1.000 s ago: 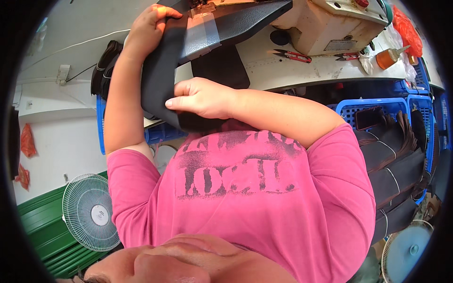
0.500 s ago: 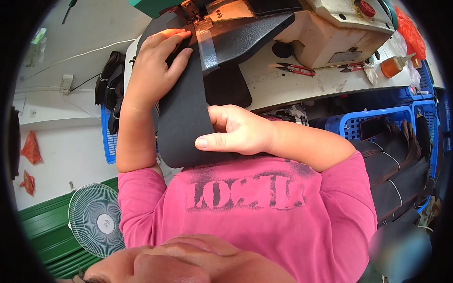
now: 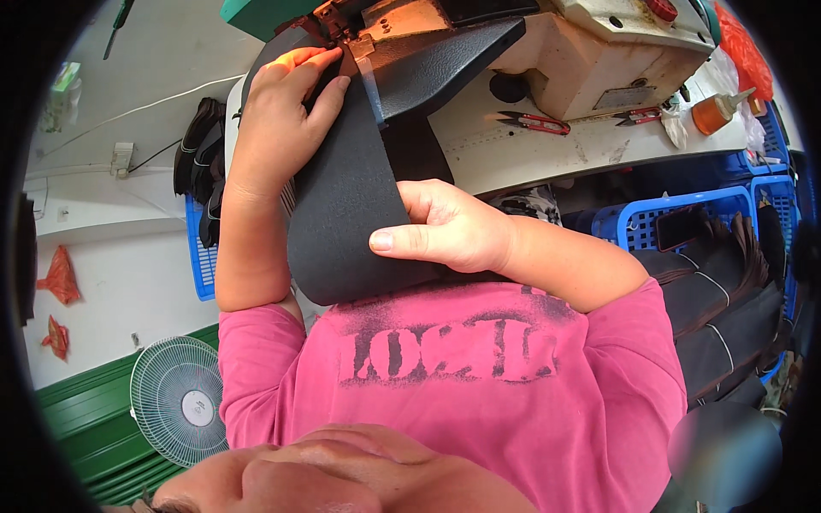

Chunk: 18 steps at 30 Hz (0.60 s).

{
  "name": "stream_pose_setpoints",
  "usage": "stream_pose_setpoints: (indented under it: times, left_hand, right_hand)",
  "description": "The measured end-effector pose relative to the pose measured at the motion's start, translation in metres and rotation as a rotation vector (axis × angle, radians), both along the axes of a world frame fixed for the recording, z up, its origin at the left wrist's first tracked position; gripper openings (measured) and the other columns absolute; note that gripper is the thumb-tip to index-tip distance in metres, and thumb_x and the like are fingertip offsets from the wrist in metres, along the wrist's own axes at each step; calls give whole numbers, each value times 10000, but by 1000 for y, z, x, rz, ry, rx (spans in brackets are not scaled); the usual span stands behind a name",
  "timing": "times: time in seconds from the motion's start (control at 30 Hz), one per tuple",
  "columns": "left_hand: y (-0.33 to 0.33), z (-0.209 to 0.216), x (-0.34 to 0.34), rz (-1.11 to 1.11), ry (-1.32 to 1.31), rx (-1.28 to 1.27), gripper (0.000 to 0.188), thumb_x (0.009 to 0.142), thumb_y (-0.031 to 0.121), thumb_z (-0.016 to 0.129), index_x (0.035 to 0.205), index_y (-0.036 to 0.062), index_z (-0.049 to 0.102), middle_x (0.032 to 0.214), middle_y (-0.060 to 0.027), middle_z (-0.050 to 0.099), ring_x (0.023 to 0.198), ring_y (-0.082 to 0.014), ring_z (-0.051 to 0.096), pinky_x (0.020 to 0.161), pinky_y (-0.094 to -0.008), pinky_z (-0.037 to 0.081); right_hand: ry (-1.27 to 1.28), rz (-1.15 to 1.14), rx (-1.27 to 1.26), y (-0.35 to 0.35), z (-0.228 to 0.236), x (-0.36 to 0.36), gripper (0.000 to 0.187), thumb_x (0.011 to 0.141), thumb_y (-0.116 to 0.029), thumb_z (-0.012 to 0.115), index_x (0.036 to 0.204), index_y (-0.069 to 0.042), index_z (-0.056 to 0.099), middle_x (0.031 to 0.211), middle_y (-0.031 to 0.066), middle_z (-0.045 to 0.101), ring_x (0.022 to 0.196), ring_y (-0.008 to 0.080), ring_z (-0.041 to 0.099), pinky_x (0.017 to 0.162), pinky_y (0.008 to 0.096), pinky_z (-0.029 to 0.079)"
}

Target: The person operates a sewing machine to stitch black shoe insoles. They repeatedly pick up an insole from a stack, guide it through the machine's needle area, and place the finished piece back onto the stack. The process is continuous and repetitive throughout the clip.

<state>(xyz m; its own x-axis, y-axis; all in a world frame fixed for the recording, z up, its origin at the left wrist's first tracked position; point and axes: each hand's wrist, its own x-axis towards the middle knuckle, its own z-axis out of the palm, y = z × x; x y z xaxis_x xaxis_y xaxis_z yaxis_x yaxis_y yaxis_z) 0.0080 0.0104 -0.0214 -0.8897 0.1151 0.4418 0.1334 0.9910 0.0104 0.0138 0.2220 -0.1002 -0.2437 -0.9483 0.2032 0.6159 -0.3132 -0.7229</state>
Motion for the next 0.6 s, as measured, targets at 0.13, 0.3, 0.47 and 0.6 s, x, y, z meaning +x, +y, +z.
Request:
stream_pose_setpoints:
  times: [0.13,0.3,0.47,0.6]
  left_hand:
    - [1,-1,0,6,22,-13,318,835,260,654,1074,51,680,1043,-141,659,1006,-324,585,909,-389,447]
    - [2,-2,-1,7,25,1,315,836,272,657,1068,61,694,1065,-149,663,998,-323,596,904,-389,453]
    - [1,0,-3,11,-24,24,339,850,297,651,1111,84,689,1138,-180,642,1057,-334,584,935,-383,440]
    - [0,-1,-3,14,-42,45,338,861,304,642,1129,102,685,1170,-196,627,1098,-337,572,955,-376,429]
  right_hand:
    - [168,4,-31,5,-5,-5,303,943,-136,560,1195,31,551,1173,72,614,1092,143,546,975,318,421]
    - [256,-20,-45,11,-9,-5,292,951,-135,546,1190,33,549,1155,70,616,1076,138,546,964,309,425]
    - [219,-93,-3,17,-9,-4,303,968,-151,523,1210,32,535,1171,78,605,1083,144,541,964,316,427]
    - [122,-78,3,21,-10,-6,331,982,-178,501,1234,35,519,1187,81,596,1100,149,535,973,319,422]
